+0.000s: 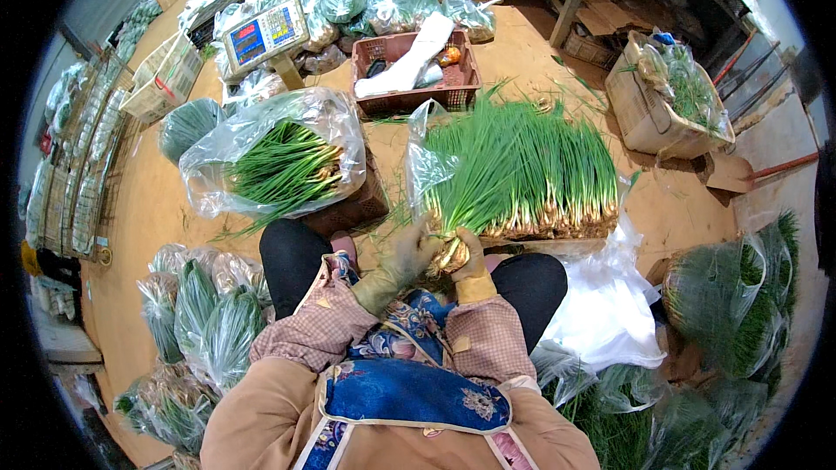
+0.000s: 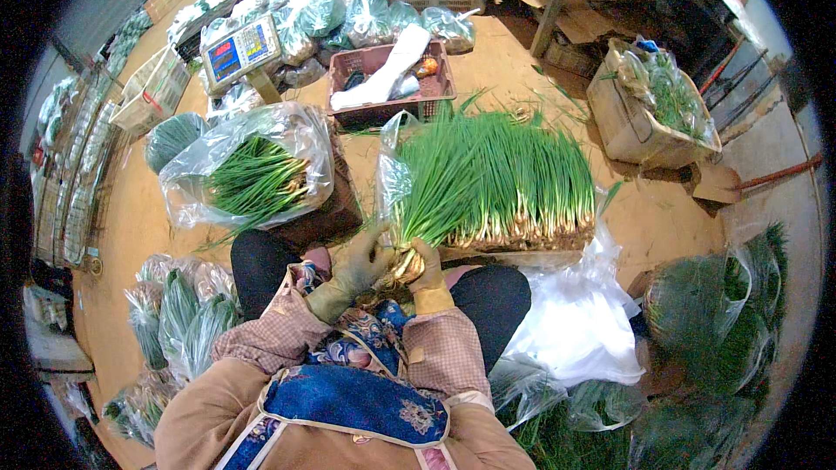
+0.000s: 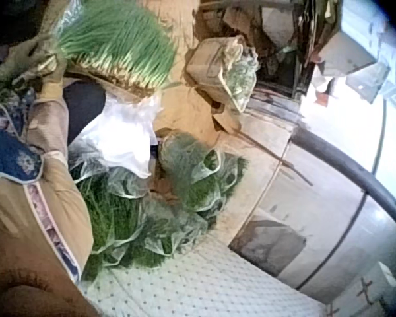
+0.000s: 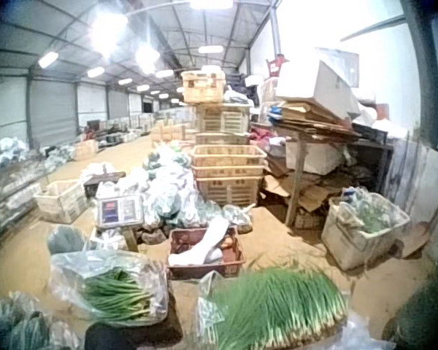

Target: The person sits on the floor and repeatedly gathers bunches of green onions, trims the root ends with a knife, and places them into plastic bags. The person then weighs the bagged bunches on a digital scale and sets them aside.

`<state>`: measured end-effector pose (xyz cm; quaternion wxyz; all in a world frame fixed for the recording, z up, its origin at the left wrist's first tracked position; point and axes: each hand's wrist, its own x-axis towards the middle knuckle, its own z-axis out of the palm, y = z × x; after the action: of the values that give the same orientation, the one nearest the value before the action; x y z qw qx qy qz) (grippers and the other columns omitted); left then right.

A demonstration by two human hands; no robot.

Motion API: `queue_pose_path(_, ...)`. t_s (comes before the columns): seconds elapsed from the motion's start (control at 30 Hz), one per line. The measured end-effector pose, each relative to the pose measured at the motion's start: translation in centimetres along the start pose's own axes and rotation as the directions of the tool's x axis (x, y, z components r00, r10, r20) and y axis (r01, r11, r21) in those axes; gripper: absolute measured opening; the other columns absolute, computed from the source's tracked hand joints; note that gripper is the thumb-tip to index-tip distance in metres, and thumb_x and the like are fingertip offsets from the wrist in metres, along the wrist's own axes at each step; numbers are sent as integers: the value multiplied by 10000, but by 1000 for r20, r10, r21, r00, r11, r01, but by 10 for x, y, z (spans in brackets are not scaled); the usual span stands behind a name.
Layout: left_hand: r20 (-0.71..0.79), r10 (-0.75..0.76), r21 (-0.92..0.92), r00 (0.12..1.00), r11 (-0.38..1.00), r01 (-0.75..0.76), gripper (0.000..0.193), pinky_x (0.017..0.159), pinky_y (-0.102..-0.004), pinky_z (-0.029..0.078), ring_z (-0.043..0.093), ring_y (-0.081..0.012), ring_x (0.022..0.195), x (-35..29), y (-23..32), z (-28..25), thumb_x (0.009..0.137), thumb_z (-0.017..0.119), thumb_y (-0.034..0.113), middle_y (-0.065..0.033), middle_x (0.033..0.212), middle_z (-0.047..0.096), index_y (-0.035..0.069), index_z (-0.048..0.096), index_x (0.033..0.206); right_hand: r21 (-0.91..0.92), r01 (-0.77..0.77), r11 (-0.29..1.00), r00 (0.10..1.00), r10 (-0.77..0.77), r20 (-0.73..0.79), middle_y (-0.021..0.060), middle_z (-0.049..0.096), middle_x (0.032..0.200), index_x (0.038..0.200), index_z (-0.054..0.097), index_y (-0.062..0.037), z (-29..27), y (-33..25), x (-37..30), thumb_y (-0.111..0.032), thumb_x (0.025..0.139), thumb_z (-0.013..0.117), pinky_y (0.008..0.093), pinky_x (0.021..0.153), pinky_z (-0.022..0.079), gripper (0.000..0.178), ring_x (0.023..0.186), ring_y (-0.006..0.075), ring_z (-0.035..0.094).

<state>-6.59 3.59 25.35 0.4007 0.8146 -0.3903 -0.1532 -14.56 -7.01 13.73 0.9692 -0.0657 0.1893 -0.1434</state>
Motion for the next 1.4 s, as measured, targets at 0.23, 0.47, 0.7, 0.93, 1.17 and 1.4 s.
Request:
queue_pose_path(0.23,147,-239,-445,960,851,280,366,683,-267,441,544,-140,774,57,-29,-6,798,570,264,-62,893,587,-29,548,1017,-50,-34,998,976,44,214,214,601,854,1031,500,49,10,6,-4,-223,775,534,407,570,545,375,681,313,618)
queue_pose_path(0.47,-108,-319,-302,942,913,275,259,561,-297,429,532,-155,607,81,-44,-7,753,585,260,-62,636,569,1,574,746,-68,-55,996,992,62,108,141,606,665,788,587,17,13,-2,-8,-233,770,577,400,498,528,251,572,290,612)
queue_pose_path(0.7,28,-345,73,938,937,342,559,637,-364,441,571,-239,665,101,-42,-56,777,494,545,-143,690,599,-5,595,754,-44,-94,995,988,99,119,114,599,617,743,602,-5,22,-4,-10,-217,740,599,398,513,522,212,494,283,590)
queue_pose_path(0.93,78,-150,-252,986,953,165,286,620,-277,443,547,-127,645,106,-16,-23,704,636,283,-87,686,606,8,625,782,-165,-153,974,966,183,184,163,619,669,697,618,-2,8,0,-6,-266,777,530,377,481,513,289,533,303,605)
queue_pose_path(1.17,20,-330,-586,944,761,279,332,494,-269,417,517,-130,598,108,-35,-71,757,615,280,-59,756,565,39,529,969,-63,-105,992,956,118,268,157,624,710,720,618,21,10,-7,-7,-226,801,507,410,523,523,283,569,314,608)
queue_pose_path(1.4,636,11,-307,772,921,240,496,488,-211,423,549,-92,631,27,-69,-23,801,577,361,-67,810,587,49,469,1171,30,-10,999,900,-4,436,227,605,847,997,539,70,-21,-4,14,-248,762,547,440,497,538,395,627,352,613)
